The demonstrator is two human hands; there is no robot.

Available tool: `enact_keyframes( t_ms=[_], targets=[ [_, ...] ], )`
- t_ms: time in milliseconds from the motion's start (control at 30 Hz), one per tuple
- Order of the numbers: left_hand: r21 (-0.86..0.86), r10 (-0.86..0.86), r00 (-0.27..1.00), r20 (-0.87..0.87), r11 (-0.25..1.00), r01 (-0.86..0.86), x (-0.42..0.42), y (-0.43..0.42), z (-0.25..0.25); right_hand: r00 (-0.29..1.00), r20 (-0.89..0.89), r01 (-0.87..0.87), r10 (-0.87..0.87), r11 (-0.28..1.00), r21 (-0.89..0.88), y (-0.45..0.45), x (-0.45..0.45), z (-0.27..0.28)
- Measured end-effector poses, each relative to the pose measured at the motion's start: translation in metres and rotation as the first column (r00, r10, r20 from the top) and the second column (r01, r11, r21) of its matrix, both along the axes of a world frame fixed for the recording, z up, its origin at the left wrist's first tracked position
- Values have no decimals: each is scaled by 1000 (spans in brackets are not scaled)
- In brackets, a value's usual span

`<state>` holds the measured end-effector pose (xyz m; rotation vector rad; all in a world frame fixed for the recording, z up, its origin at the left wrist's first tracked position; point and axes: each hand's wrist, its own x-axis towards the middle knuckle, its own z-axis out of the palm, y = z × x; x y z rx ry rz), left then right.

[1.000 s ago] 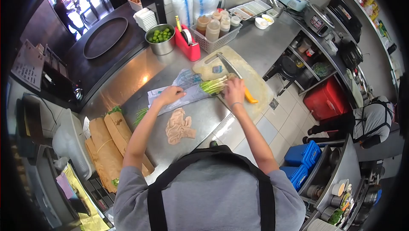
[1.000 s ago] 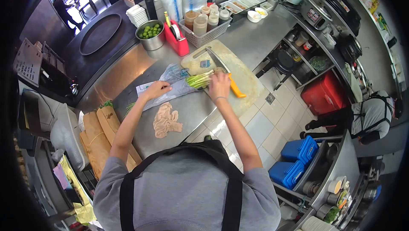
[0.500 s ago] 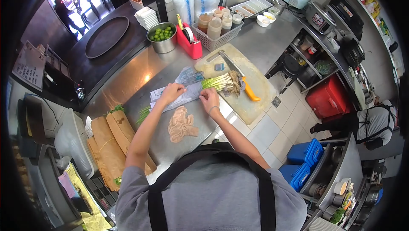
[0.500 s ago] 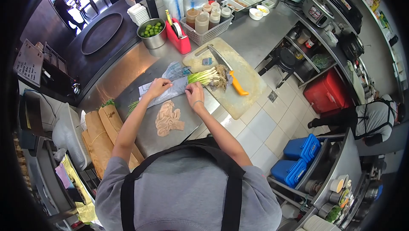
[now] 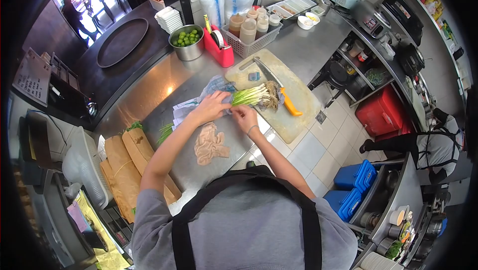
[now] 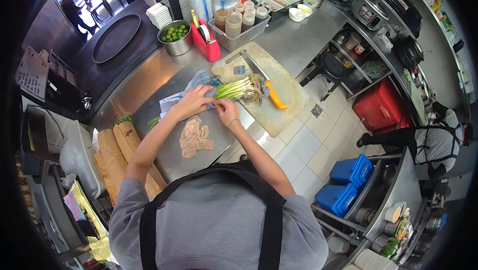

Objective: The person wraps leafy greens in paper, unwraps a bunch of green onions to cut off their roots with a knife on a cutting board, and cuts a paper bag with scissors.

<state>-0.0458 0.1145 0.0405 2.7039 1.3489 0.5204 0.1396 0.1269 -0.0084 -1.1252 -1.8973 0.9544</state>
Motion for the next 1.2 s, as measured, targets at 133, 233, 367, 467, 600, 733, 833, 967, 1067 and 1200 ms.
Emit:
enact_keyframes(
  t_ms=[133,233,367,467,600,733,833,967,1067,1200],
  targets=[
    [85,-77,975,-208,992,96,-4,7,2,887,448,-83,-113,915,395,23,18,4],
    [138,-84,937,-338,981,138,-8,14,5,747,658,-202,-96,910,362,34,25,8],
    [107,-130,905,-404,976,188,-20,15,13,718,683,-219,-135,888,405,49,30,-3],
    [63,-115,931,-346,987,145,-37,11,16,715,685,-221,-136,887,406,52,28,-10],
    [86,-59,953,-297,992,89,-33,8,11,693,702,-218,-160,882,417,50,22,-10],
    [232,-97,944,-314,957,176,-19,4,-3,727,672,-214,-141,884,416,52,24,-9],
    [283,-119,937,-327,934,218,-24,5,-2,727,674,-236,-134,873,428,58,27,-11],
    [210,-148,922,-359,949,234,-27,6,0,720,690,-280,-75,878,387,52,26,5],
    [168,-172,898,-406,951,258,-20,14,3,714,698,-313,-64,861,400,55,24,4],
    [77,-222,896,-385,959,271,-18,26,12,692,721,-348,-26,864,364,65,27,8]
  ],
)
